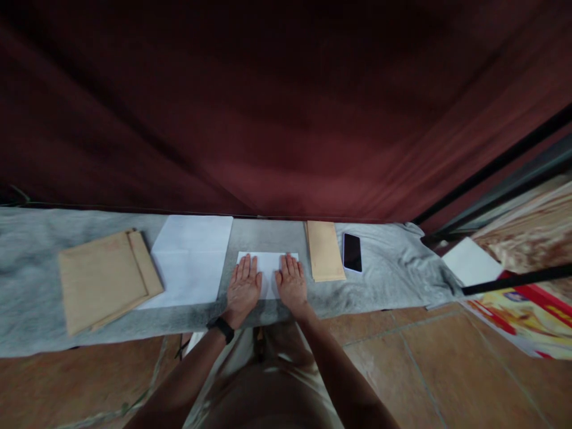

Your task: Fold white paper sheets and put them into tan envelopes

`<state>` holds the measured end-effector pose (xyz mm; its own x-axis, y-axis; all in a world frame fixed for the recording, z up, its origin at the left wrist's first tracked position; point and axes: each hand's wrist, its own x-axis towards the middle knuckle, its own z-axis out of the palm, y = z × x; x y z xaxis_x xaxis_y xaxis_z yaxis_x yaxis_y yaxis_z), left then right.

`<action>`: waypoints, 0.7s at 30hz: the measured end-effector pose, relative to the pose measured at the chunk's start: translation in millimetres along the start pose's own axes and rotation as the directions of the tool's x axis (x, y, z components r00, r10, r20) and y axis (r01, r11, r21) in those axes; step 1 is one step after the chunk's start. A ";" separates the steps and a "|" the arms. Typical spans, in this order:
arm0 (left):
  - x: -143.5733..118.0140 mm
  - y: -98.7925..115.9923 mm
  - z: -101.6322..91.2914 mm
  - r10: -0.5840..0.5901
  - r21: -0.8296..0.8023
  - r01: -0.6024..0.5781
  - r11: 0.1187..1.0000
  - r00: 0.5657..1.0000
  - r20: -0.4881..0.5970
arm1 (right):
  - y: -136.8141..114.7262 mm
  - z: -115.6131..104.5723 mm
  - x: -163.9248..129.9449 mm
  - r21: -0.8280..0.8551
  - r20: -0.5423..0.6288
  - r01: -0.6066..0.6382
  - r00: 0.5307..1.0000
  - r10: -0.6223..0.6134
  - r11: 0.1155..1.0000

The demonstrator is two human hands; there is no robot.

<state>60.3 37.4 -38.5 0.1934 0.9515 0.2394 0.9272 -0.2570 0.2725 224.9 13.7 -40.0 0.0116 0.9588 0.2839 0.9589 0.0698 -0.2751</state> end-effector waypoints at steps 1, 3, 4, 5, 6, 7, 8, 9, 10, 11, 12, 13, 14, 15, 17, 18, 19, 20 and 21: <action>1.6 2.0 -0.8 0.002 0.022 -0.003 1.000 1.000 0.008 | -0.4 -0.2 -0.5 -0.015 -0.001 0.000 1.000 0.000 1.000; 6.3 10.3 -2.5 0.043 0.047 -0.045 0.998 0.998 0.042 | -1.7 -1.1 -0.7 -0.029 0.008 -0.004 1.000 0.004 1.000; 9.2 16.0 -3.0 0.082 0.047 -0.086 0.995 0.994 0.065 | -2.2 -1.8 -0.4 -0.030 0.017 -0.007 1.000 0.007 1.000; 12.2 21.9 -3.2 0.131 0.042 -0.135 0.990 0.988 0.087 | -2.5 -2.5 -0.1 -0.030 0.029 -0.009 1.000 0.010 1.000; 15.1 27.3 -3.0 0.176 0.034 -0.180 0.983 0.979 0.106 | -2.6 -3.1 0.4 -0.030 0.043 -0.011 0.999 0.013 0.999; 17.6 31.7 -2.4 0.209 0.027 -0.214 0.977 0.971 0.118 | -2.4 -3.5 0.8 -0.030 0.056 -0.013 0.998 0.015 0.999; 19.6 34.6 -1.6 0.231 0.022 -0.235 0.972 0.965 0.122 | -2.1 -3.7 1.3 -0.031 0.067 -0.014 0.998 0.016 0.999; 21.2 35.8 -0.7 0.244 0.018 -0.248 0.969 0.962 0.121 | -1.6 -3.6 1.6 -0.032 0.073 -0.014 0.997 0.016 0.999; 22.2 35.1 0.3 0.250 0.017 -0.253 0.967 0.961 0.115 | -1.2 -3.2 1.9 -0.033 0.074 -0.012 0.997 0.015 0.999; 22.7 32.7 1.2 0.251 0.018 -0.254 0.967 0.962 0.106 | -0.8 -2.6 2.1 -0.032 0.068 -0.012 0.998 0.014 0.999; 22.9 29.1 2.0 0.246 0.021 -0.250 0.968 0.964 0.097 | -0.6 -1.9 2.1 -0.030 0.057 -0.011 0.998 0.013 0.999; 22.7 24.6 2.5 0.237 0.027 -0.240 0.970 0.968 0.088 | -0.5 -1.2 2.0 -0.027 0.044 -0.010 0.999 0.012 1.000; 22.2 19.7 2.8 0.223 0.033 -0.226 0.974 0.972 0.079 | -0.5 -0.6 1.8 -0.023 0.029 -0.011 0.999 0.012 1.000; 21.4 14.6 3.0 0.205 0.039 -0.208 0.977 0.976 0.069 | -0.7 -0.1 1.5 -0.021 0.018 -0.012 1.000 0.012 1.000; 18.7 5.0 2.9 0.174 0.044 -0.176 0.983 0.984 0.049 | -1.1 0.7 0.9 -0.023 0.004 -0.013 1.000 0.013 1.000; 16.9 0.7 2.7 0.158 0.042 -0.160 0.986 0.987 0.036 | -1.2 1.0 0.6 -0.025 0.000 -0.014 1.000 0.014 1.000; 14.9 -3.1 2.5 0.141 0.039 -0.141 0.989 0.990 0.022 | -1.3 1.3 0.3 -0.028 -0.002 -0.014 1.000 0.014 1.000; 12.6 -6.5 2.1 0.122 0.034 -0.122 0.992 0.993 0.008 | -1.2 1.6 0.0 -0.030 -0.004 -0.013 1.000 0.013 0.999; 10.3 -9.4 1.6 0.103 0.030 -0.103 0.994 0.995 -0.005 | -1.1 1.9 -0.2 -0.030 -0.007 -0.011 1.000 0.011 0.999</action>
<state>54.0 49.8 -40.2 0.2866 0.9188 0.2713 0.9114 -0.3488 0.2185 223.3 13.9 -41.5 0.0240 0.9575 0.2873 0.9669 0.0508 -0.2501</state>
